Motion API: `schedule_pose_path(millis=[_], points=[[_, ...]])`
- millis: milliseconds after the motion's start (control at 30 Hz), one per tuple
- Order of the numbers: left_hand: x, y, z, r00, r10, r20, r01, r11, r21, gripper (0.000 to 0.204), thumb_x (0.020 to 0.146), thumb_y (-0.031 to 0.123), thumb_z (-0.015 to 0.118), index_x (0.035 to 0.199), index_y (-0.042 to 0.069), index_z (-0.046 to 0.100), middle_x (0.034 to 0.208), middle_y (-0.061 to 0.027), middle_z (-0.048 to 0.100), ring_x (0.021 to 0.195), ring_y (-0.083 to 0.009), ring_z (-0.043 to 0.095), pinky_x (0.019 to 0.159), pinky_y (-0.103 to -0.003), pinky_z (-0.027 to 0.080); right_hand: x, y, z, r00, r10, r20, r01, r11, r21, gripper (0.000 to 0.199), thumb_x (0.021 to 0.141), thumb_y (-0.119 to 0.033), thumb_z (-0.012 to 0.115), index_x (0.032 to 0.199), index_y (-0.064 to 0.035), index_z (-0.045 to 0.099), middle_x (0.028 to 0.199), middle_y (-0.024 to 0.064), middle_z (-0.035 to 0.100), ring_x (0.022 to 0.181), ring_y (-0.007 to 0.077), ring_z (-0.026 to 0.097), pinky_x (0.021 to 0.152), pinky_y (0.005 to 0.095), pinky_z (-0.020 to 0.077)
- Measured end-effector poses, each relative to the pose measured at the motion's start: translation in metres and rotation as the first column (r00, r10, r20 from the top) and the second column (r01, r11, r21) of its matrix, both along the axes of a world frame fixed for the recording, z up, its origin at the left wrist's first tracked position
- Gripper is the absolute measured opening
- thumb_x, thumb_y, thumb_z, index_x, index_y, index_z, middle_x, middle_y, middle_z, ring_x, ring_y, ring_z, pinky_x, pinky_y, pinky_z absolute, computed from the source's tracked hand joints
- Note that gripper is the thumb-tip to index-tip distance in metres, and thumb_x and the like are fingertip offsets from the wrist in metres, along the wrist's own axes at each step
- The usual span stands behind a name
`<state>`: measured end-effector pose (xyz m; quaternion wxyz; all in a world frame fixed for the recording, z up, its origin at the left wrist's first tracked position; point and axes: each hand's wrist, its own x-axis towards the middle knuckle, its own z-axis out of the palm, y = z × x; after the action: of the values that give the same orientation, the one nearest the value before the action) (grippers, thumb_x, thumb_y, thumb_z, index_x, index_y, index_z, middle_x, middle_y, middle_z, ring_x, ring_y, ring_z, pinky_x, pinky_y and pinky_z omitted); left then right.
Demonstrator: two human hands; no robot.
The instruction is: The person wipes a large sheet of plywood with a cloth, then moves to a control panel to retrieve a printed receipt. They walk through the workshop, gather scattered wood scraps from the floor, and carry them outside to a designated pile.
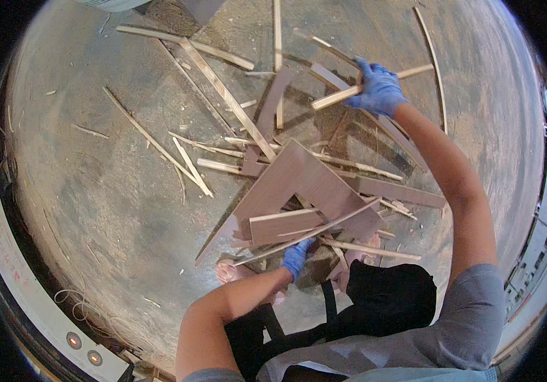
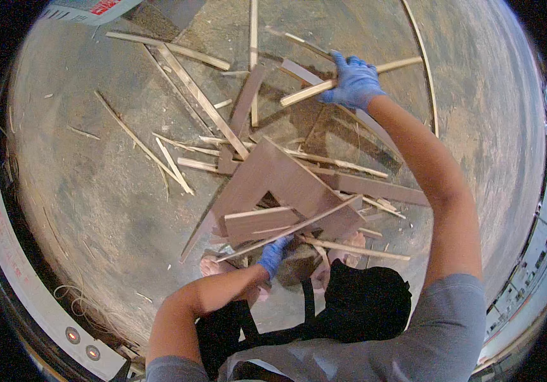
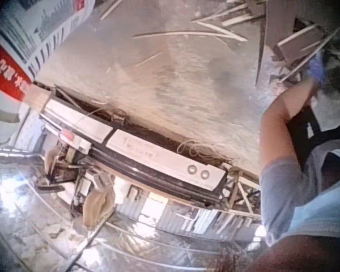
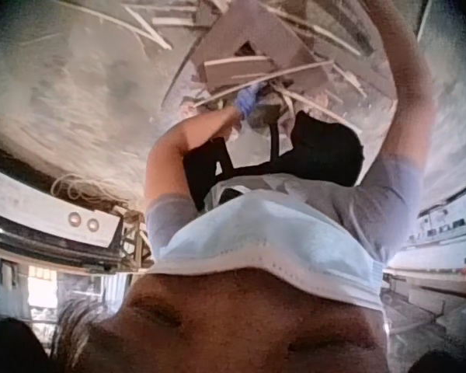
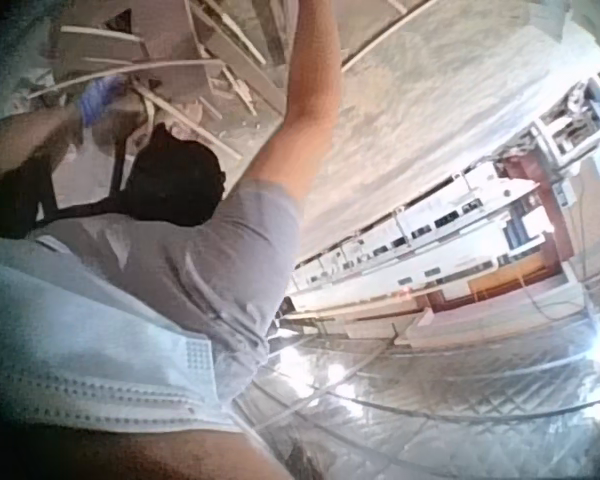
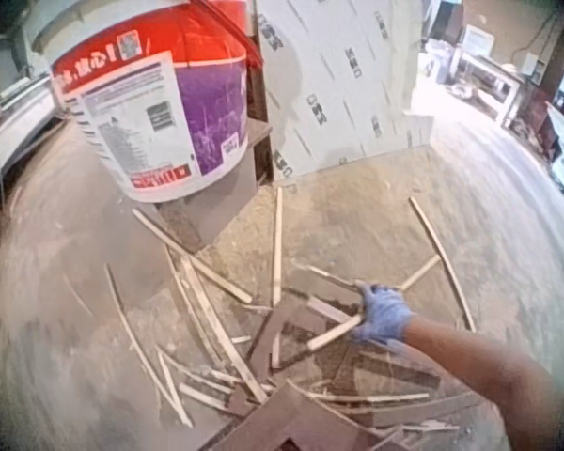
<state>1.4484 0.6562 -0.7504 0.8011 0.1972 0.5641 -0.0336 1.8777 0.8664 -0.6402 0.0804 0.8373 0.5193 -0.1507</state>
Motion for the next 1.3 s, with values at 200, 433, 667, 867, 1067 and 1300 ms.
schedule_pose_path(millis=[200, 433, 667, 867, 1067, 1300], points=[[0.016, 0.026, 0.034, 0.994, -0.071, -0.088, 0.064, 0.994, -0.086, 0.040, 0.085, 0.036, 0.063, 0.113, 0.007, 0.060, 0.106, -0.0062, 0.062, 0.094, -0.0178, 0.057, 0.078, -0.033, 0.047, -0.071, -0.083, 0.074, 0.980, -0.066, -0.186, 0.086, 0.991, 0.102, 0.105, 0.054, -0.066, 0.073, 0.133, -0.0082, 0.035, 0.097, 0.0145, 0.058, 0.097, 0.0308, 0.055, 0.084, 0.0463, 0.0428], [-0.003, 0.006, 0.003, 0.998, 0.028, -0.065, -0.034, 0.995, -0.093, 0.034, 0.092, 0.036, 0.053, 0.111, 0.009, 0.055, 0.102, -0.0051, 0.061, 0.090, -0.0177, 0.058, 0.075, -0.034, 0.051, -0.114, -0.120, 0.063, 0.942, -0.065, -0.329, 0.143, 0.966, 0.217, 0.085, 0.073, -0.070, 0.054, 0.131, -0.0075, 0.045, 0.124, 0.0208, 0.052, 0.113, 0.0366, 0.051, 0.097, 0.0431, 0.0388], [-0.007, 0.003, -0.003, 0.979, -0.072, -0.192, 0.070, 0.997, -0.021, 0.042, 0.094, 0.043, 0.045, 0.114, 0.007, 0.055, 0.104, -0.0093, 0.060, 0.088, -0.0225, 0.058, 0.069, -0.036, 0.051, 0.109, -0.201, -0.029, 0.771, -0.618, 0.153, 0.565, 0.775, 0.283, 0.060, 0.066, -0.041, 0.069, 0.111, -0.0041, 0.057, 0.102, 0.0206, 0.062, 0.094, 0.0372, 0.060, 0.080, 0.0436, 0.0494], [-0.011, 0.027, 0.009, 0.810, -0.587, -0.006, 0.575, 0.792, 0.204, 0.050, 0.087, 0.038, 0.058, 0.124, 0.005, 0.049, 0.110, -0.0122, 0.060, 0.096, -0.0248, 0.058, 0.076, -0.039, 0.050, 0.161, -0.240, -0.089, 0.631, -0.774, 0.058, 0.762, 0.632, 0.140, 0.053, 0.073, -0.041, 0.067, 0.106, -0.0016, 0.054, 0.105, 0.0241, 0.061, 0.098, 0.0376, 0.060, 0.081, 0.0449, 0.0477], [-0.007, 0.163, 0.131, 0.513, -0.787, 0.342, 0.842, 0.539, -0.024, 0.041, 0.087, 0.040, 0.058, 0.111, 0.006, 0.060, 0.095, -0.0108, 0.067, 0.081, -0.0193, 0.063, 0.067, -0.031, 0.053, 0.109, -0.159, -0.114, 0.615, -0.525, -0.588, 0.781, 0.507, 0.364, 0.034, 0.079, -0.028, 0.066, 0.097, -0.0004, 0.057, 0.084, 0.0137, 0.061, 0.074, 0.0220, 0.058, 0.067, 0.0356, 0.0469], [-0.058, 0.319, 0.068, 0.778, 0.095, -0.621, 0.519, 0.461, 0.720, 0.074, 0.074, 0.049, 0.069, 0.128, 0.005, 0.044, 0.124, -0.0228, 0.051, 0.114, -0.0311, 0.050, 0.094, -0.037, 0.040, -0.022, 0.018, -0.087, 0.655, -0.344, -0.673, 0.705, 0.597, 0.382, 0.049, 0.077, -0.030, 0.065, 0.115, -0.0055, 0.045, 0.085, 0.0099, 0.056, 0.070, 0.0194, 0.054, 0.061, 0.0340, 0.0464]])
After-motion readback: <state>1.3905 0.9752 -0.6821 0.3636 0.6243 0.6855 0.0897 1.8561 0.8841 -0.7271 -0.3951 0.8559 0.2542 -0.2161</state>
